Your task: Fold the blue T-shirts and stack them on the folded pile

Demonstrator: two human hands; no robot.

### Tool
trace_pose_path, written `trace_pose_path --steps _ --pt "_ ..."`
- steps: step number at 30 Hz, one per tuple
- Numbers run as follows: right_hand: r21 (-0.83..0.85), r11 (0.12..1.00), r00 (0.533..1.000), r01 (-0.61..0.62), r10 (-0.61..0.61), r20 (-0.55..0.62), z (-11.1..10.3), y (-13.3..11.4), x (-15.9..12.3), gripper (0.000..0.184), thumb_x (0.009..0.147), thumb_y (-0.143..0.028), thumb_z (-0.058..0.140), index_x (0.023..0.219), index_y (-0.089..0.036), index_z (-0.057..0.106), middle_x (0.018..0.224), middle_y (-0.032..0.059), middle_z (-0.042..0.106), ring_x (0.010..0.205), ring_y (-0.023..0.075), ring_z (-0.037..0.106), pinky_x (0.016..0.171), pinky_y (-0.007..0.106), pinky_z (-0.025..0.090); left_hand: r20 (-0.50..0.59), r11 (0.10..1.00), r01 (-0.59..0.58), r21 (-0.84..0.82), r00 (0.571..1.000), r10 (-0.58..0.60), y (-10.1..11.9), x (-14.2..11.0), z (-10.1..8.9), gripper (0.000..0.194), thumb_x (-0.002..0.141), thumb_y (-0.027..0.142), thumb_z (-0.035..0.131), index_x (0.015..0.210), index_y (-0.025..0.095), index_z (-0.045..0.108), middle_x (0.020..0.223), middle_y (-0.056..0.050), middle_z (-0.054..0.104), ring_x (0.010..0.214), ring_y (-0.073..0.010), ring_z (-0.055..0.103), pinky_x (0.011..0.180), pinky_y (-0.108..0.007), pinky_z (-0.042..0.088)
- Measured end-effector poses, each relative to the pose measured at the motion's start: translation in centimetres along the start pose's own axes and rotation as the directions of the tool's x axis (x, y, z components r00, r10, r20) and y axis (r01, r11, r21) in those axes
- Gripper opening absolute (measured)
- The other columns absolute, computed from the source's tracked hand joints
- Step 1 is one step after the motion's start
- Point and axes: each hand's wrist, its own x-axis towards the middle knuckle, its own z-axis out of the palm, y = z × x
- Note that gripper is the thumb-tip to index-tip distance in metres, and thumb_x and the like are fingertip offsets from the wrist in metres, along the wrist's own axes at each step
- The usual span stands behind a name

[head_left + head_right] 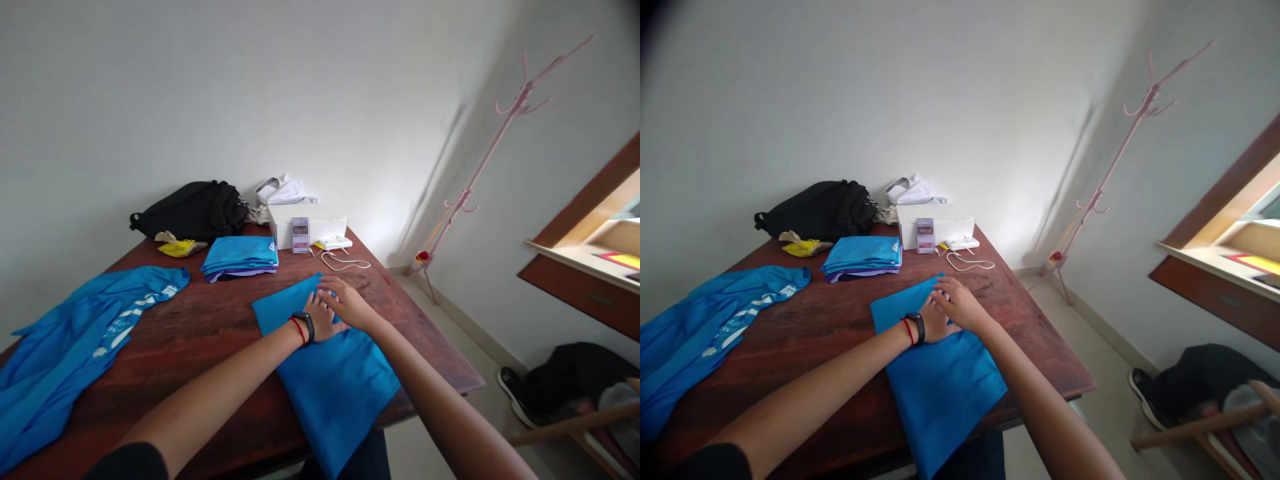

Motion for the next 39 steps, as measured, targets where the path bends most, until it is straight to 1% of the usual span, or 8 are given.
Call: trace_pose_path --steps 10,18,23,27,30,32,37,39 --pt "-0.215 0.975 0.944 0.063 0.012 0.331 6.3 5.4 4.6 0.066 0.097 -0.059 0.045 0.152 -0.022 0.042 0.162 0.0093 0.030 0.151 0.0334 0.021 0.121 0.055 0.020 0.071 0.907 -0.366 -0.206 0.919 0.387 6.3 -7.9 -1.2 0.073 0.095 0.070 0.035 0.155 0.028 0.034 0.162 -0.008 0.032 0.150 -0.0401 0.018 0.119 -0.064 0.014" --pt "-0.307 0.949 0.944 0.070 0.036 0.327 6.7 6.2 4.8 0.066 0.100 -0.061 0.035 0.155 -0.025 0.036 0.163 0.0073 0.026 0.152 0.0317 0.019 0.122 0.056 0.016 0.026 0.846 -0.480 -0.234 0.867 0.498 6.6 -11.0 0.0 0.064 0.095 0.061 0.045 0.154 0.039 0.033 0.165 0.002 0.021 0.152 -0.0369 0.012 0.118 -0.067 0.018" --pt "-0.325 0.943 0.946 0.074 0.036 0.321 6.9 6.3 4.8 0.067 0.100 -0.061 0.034 0.156 -0.025 0.034 0.164 0.0069 0.026 0.152 0.0306 0.019 0.122 0.054 0.017 -0.039 0.783 -0.589 -0.201 0.803 0.594 6.9 -11.9 2.6 0.077 0.089 0.050 0.053 0.154 0.053 0.011 0.162 0.015 0.016 0.150 -0.0309 0.019 0.113 -0.060 0.036" --pt "-0.327 0.942 0.946 0.076 0.036 0.323 6.9 6.4 4.7 0.067 0.100 -0.062 0.033 0.156 -0.025 0.034 0.164 0.0065 0.025 0.152 0.0296 0.018 0.123 0.053 0.018 -0.072 0.696 -0.635 -0.335 0.754 0.653 5.7 -10.6 0.1 0.071 0.092 0.058 0.043 0.155 0.052 0.009 0.162 0.013 0.023 0.139 -0.0247 0.045 0.106 -0.045 0.048" --pt "-0.339 0.938 0.946 0.078 0.038 0.321 7.1 6.7 4.8 0.066 0.100 -0.060 0.036 0.156 -0.025 0.034 0.164 0.0064 0.026 0.152 0.0290 0.018 0.123 0.052 0.018 -0.080 0.831 -0.443 -0.335 0.893 0.444 2.3 -8.8 -4.0 0.053 0.099 0.056 0.039 0.144 0.033 0.053 0.151 -0.001 0.050 0.126 -0.0243 0.059 0.105 -0.034 0.049" --pt "-0.343 0.934 0.947 0.095 0.022 0.321 7.2 7.0 4.8 0.065 0.100 -0.057 0.039 0.155 -0.023 0.035 0.163 0.0076 0.027 0.152 0.0290 0.018 0.123 0.052 0.018 -0.149 0.961 -0.202 -0.191 0.973 0.175 -1.1 -7.7 -6.4 0.038 0.099 0.045 0.047 0.126 0.029 0.067 0.141 -0.003 0.059 0.119 -0.0251 0.062 0.107 -0.035 0.046" --pt "-0.339 0.938 0.949 0.079 0.033 0.312 7.3 7.0 4.8 0.067 0.100 -0.060 0.037 0.156 -0.024 0.034 0.163 0.0074 0.028 0.152 0.0300 0.020 0.122 0.054 0.020 -0.225 0.956 0.283 -0.083 0.929 -0.294 -8.6 -6.7 -7.3 0.050 0.092 0.047 0.058 0.132 0.016 0.060 0.137 -0.021 0.056 0.127 -0.0405 0.053 0.106 -0.053 0.043" --pt "-0.339 0.938 0.948 0.072 0.042 0.316 7.3 6.9 4.8 0.068 0.099 -0.062 0.036 0.156 -0.025 0.032 0.163 0.0065 0.028 0.152 0.0302 0.020 0.122 0.055 0.019 -0.252 0.946 0.321 -0.037 0.913 -0.320 -9.7 -6.9 -6.0 0.061 0.091 0.055 0.058 0.140 0.019 0.053 0.152 -0.020 0.042 0.140 -0.0425 0.038 0.112 -0.055 0.034"
